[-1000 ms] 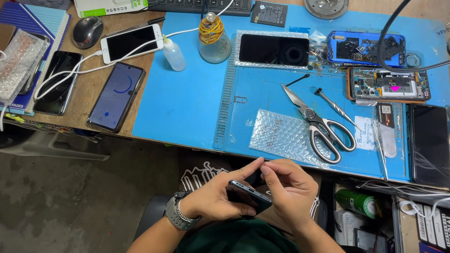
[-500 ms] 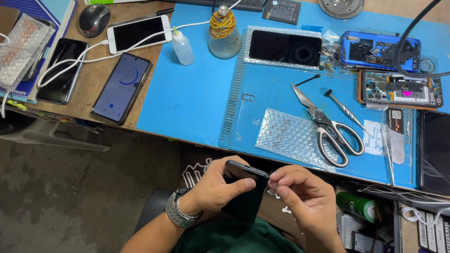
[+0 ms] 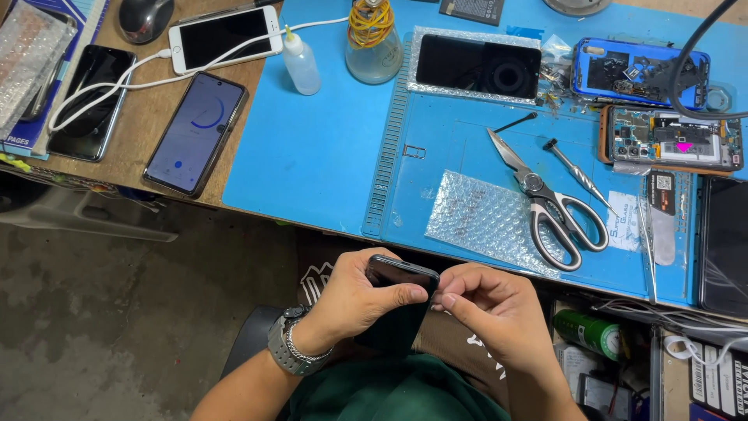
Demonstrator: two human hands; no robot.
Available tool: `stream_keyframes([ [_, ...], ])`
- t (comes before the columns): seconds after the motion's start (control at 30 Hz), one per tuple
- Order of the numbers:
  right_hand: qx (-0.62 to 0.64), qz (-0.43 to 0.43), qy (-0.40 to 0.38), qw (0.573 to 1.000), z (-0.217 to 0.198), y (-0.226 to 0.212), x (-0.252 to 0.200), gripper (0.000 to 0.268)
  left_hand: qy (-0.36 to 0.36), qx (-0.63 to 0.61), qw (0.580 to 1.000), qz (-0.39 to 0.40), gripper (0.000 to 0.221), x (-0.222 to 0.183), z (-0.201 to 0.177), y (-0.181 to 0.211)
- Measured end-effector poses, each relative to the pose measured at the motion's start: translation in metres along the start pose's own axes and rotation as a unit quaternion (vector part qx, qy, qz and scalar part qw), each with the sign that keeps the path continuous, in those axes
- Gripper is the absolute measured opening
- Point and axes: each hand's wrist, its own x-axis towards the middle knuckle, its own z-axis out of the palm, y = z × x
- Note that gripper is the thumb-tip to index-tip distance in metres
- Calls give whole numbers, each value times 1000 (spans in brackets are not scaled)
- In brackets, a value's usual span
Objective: The person is performing a repair or maintenance task on a smartphone, including using a SIM ejector tool and cutting material with scissors at a repair bench.
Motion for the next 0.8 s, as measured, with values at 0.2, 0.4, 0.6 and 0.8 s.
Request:
stream_keyframes([
  [0.2,-59,10,33,998,3,2,1,9,6,-4,1000,-20,23,-1,1,6],
  [0.4,-60,14,49,997,4,3,3,9,23,17,999,-27,26,-2,3,11],
  [0.6,-34,21,52,998,3,6,3,8,37,17,999,-18,22,-4,7,14],
  [0.8,-13,12,33,999,0,6,1,6,38,38,999,7,21,-1,7,11],
])
